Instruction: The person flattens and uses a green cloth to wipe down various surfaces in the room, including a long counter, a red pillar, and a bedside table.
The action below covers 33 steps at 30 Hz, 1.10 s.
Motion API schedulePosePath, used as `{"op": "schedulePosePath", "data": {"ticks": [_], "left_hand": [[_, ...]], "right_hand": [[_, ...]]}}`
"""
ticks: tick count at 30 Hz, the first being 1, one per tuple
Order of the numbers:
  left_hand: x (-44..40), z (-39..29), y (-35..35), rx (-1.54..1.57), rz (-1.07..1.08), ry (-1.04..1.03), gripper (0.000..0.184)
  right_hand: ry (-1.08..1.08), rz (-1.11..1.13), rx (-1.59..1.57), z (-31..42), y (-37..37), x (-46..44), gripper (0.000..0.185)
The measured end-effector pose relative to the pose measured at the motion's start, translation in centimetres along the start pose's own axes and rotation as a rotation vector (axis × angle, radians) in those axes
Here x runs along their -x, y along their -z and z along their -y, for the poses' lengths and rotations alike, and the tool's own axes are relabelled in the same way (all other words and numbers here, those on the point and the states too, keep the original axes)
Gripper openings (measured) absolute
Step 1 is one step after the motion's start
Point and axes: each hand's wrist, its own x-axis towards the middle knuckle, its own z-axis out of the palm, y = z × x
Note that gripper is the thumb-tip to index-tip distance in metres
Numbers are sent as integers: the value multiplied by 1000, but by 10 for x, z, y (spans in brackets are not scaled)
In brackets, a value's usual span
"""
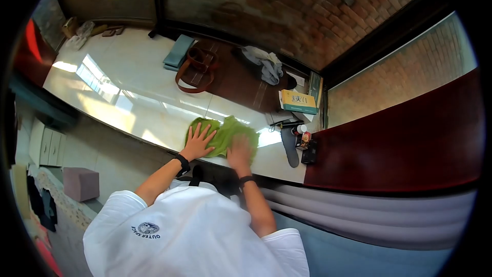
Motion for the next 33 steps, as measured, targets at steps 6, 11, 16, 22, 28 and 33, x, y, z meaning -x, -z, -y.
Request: {"op": "schedulePosePath", "data": {"ticks": [6,11,16,22,28,33], "left_hand": [[50,1,9,27,10,-46,75],[32,0,10,-28,34,-18,82],[-9,0,-2,40,-89,75,85],[18,-8,-3,-9,-92,50,75],[18,-6,-1,26,-117,-8,78],[-15,-11,-2,27,-190,68,76]], "right_hand": [[186,46,-1,-14,2,64,72],[39,218,3,-27,19,32,74],[-43,98,-41,0,13,-11,75],[113,166,45,14,4,33,76],[32,237,82,-30,28,38,76],[-112,37,-24,-13,15,-3,76]]}}
